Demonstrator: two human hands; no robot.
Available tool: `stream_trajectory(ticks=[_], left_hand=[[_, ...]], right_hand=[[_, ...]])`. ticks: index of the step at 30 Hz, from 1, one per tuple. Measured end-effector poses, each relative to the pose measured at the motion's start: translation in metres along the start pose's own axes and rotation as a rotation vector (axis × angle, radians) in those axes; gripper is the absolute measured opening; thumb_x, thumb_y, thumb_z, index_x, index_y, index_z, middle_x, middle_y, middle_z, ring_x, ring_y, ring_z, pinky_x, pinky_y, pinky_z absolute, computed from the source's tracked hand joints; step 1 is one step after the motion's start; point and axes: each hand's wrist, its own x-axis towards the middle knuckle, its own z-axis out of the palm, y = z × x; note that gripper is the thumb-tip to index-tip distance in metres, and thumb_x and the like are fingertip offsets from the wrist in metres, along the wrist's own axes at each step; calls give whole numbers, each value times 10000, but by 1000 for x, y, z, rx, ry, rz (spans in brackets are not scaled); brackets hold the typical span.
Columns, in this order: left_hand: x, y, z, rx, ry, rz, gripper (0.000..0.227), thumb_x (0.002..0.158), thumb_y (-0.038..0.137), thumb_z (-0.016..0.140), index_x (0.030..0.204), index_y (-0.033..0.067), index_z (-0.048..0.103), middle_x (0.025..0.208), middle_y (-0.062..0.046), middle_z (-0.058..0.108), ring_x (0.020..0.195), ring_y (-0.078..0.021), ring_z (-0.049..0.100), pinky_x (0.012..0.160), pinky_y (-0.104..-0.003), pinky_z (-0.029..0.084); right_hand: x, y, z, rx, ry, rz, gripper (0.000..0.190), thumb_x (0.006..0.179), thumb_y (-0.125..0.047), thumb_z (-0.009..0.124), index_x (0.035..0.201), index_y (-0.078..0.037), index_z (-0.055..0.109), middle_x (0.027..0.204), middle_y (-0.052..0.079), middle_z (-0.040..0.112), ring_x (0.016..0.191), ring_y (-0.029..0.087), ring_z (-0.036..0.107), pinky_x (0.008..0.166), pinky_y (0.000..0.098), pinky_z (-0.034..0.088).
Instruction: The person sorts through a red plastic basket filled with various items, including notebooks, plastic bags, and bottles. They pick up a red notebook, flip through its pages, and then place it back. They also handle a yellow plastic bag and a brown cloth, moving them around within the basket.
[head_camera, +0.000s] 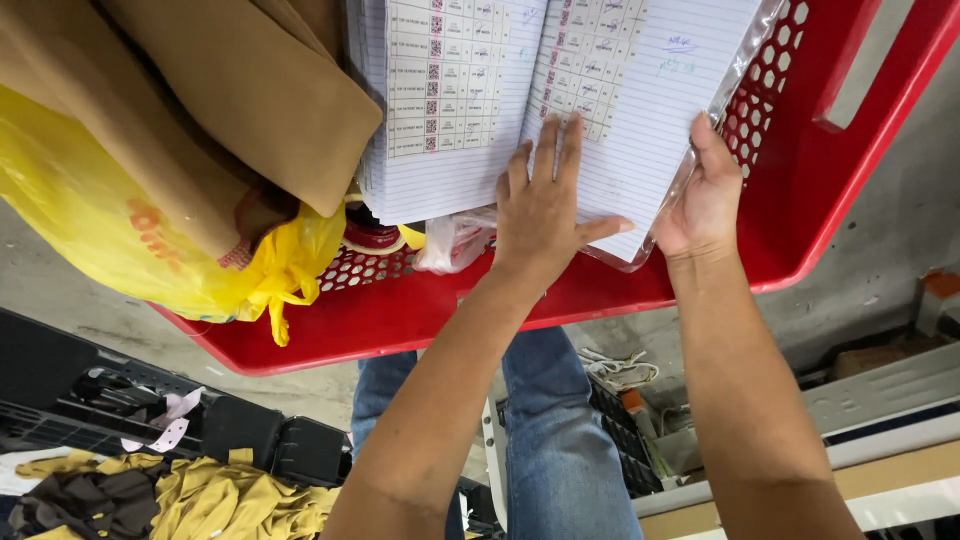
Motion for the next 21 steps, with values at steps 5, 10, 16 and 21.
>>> stream_trajectory(ticks=[5, 10, 16, 21], left_hand=[[2, -5, -2, 14, -19, 5, 1188, 829, 823, 668, 1663, 136, 172, 1611, -192, 344, 1398, -463, 453, 1026, -653, 482], [1, -5, -7, -35, -43, 1, 1151, 855, 805, 646, 1667, 150, 161, 1620, -186, 337, 1386, -461, 464, 1023, -650, 485], [3, -9, -5, 38, -47, -2, 1116, 878, 809, 629, 1671, 183, 154, 1630, -146, 333, 1388, -428, 468, 1025, -615, 501], [6, -46, 2, -7, 125, 95, 780, 1017, 494, 680, 1631, 182, 314, 1658, -67, 385, 1488, -287, 447, 1172, -466, 415]], right_hand=[[0, -2, 4, 24, 9, 8, 566, 955, -474, 541, 1442, -187, 570, 1319, -8, 651, 1275, 220, 642, 1225, 447, 507], [-2, -1, 8, 66, 26, 19, 563, 943, -464, 564, 1425, -174, 585, 1322, 8, 657, 1273, 228, 644, 1217, 456, 514], [0, 2, 5, 80, 29, 0, 582, 927, -467, 588, 1427, -167, 597, 1359, 37, 664, 1318, 256, 642, 1255, 467, 492], [8, 13, -30, 51, 39, -12, 584, 938, -479, 579, 1441, -184, 591, 1408, 40, 647, 1343, 258, 634, 1249, 478, 493]])
